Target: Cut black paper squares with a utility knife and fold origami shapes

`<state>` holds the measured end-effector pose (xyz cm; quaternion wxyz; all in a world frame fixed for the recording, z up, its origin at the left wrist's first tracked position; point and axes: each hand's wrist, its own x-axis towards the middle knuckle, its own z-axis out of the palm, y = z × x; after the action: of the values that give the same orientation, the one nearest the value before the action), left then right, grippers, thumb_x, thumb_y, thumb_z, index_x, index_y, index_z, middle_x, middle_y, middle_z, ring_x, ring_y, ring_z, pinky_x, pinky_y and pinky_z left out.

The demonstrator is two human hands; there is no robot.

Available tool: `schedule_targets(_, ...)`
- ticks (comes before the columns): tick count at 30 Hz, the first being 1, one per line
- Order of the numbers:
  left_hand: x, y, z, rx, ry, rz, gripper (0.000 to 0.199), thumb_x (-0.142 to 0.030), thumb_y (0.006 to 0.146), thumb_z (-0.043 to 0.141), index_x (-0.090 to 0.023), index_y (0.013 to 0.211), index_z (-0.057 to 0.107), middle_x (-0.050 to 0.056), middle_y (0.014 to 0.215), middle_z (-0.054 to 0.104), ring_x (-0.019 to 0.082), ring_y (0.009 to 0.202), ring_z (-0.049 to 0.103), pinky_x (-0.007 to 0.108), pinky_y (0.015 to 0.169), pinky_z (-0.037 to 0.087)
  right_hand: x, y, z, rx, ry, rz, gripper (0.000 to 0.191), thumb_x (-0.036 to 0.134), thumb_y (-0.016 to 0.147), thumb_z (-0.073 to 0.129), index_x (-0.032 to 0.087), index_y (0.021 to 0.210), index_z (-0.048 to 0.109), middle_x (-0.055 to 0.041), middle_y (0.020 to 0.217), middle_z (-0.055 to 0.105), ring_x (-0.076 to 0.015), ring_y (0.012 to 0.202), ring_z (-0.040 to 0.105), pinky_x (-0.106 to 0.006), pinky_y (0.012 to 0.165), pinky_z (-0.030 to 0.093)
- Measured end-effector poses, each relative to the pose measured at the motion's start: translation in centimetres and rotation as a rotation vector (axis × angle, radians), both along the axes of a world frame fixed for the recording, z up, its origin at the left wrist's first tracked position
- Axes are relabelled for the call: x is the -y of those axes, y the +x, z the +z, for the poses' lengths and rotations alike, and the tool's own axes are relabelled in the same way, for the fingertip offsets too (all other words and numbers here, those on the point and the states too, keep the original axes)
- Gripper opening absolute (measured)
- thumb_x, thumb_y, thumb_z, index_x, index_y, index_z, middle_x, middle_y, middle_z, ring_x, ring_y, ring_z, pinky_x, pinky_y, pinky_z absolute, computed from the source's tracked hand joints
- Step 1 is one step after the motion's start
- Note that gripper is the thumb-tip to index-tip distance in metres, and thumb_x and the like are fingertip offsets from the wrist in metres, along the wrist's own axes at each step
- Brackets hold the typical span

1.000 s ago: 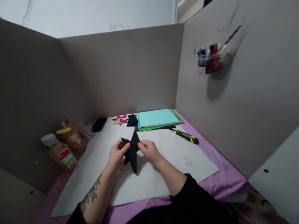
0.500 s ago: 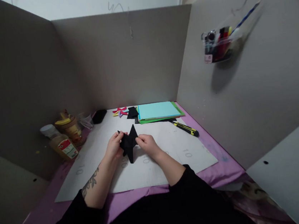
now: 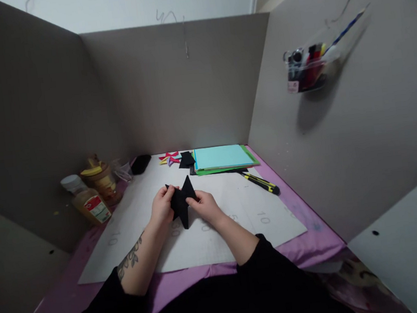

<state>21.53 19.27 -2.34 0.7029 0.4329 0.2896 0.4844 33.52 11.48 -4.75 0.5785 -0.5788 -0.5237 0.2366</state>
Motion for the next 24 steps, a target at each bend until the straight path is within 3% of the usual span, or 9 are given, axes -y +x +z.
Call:
schedule_targets(5, 0.6, 0.0, 0.4, 0.008, 0.011, 0.006, 0.033, -0.043, 0.064, 0.072, -0.016, 0.070, 0.054, 0.002, 0.072, 0.064, 0.013, 0.065, 0.059, 0.025, 0.063, 0.046, -0.4, -0.2, -0.1, -0.180, -0.001, 0.006, 0.021, 0.033, 0.069, 0.064, 0.014, 0.076, 0.065, -0.0012, 0.067, 0.060, -0.0144, 0.063, 0.050, -0.027, 0.061, 0.040)
schedule_targets(10, 0.9, -0.4, 0.4, -0.032, 0.052, -0.217, 0.036, -0.033, 0.060, 0.078, -0.014, 0.086, 0.062, 0.003, 0.074, 0.066, 0.013, 0.062, 0.059, 0.024, 0.058, 0.043, -0.2, 0.5, 0.4, -0.368, 0.007, -0.005, 0.017, 0.029, 0.062, 0.068, 0.014, 0.064, 0.061, 0.0028, 0.056, 0.053, -0.0116, 0.055, 0.045, -0.026, 0.057, 0.036)
schedule_targets(13, 1.0, -0.5, 0.4, -0.107, 0.082, -0.230, 0.037, -0.026, 0.053, 0.082, -0.014, 0.082, 0.063, 0.002, 0.068, 0.065, 0.014, 0.058, 0.058, 0.025, 0.055, 0.043, 0.0, 0.9, 0.6, -0.368, 0.004, 0.045, 0.014, 0.027, 0.061, 0.067, 0.014, 0.066, 0.063, 0.0022, 0.057, 0.055, -0.0124, 0.057, 0.047, -0.026, 0.058, 0.036)
schedule_targets(18, 1.1, -0.4, 0.3, -0.156, 0.118, -0.186, 0.028, -0.027, 0.053, 0.081, -0.013, 0.070, 0.064, 0.003, 0.065, 0.065, 0.015, 0.056, 0.057, 0.025, 0.055, 0.042, 0.2, 0.8, 1.0, -0.376, -0.022, 0.083, 0.011, 0.024, 0.059, 0.065, 0.014, 0.064, 0.062, 0.0029, 0.055, 0.054, -0.0118, 0.055, 0.045, -0.025, 0.056, 0.035)
schedule_targets(24, 0.8, -0.9, 0.4, -0.126, 0.152, -0.261, 0.031, -0.032, 0.062, 0.076, -0.016, 0.087, 0.066, 0.002, 0.071, 0.065, 0.014, 0.062, 0.058, 0.023, 0.057, 0.042, 0.4, 0.9, 1.3, -0.395, -0.032, 0.088, 0.012, 0.024, 0.059, 0.063, 0.016, 0.055, 0.053, 0.0058, 0.046, 0.043, -0.0088, 0.047, 0.036, -0.023, 0.048, 0.027)
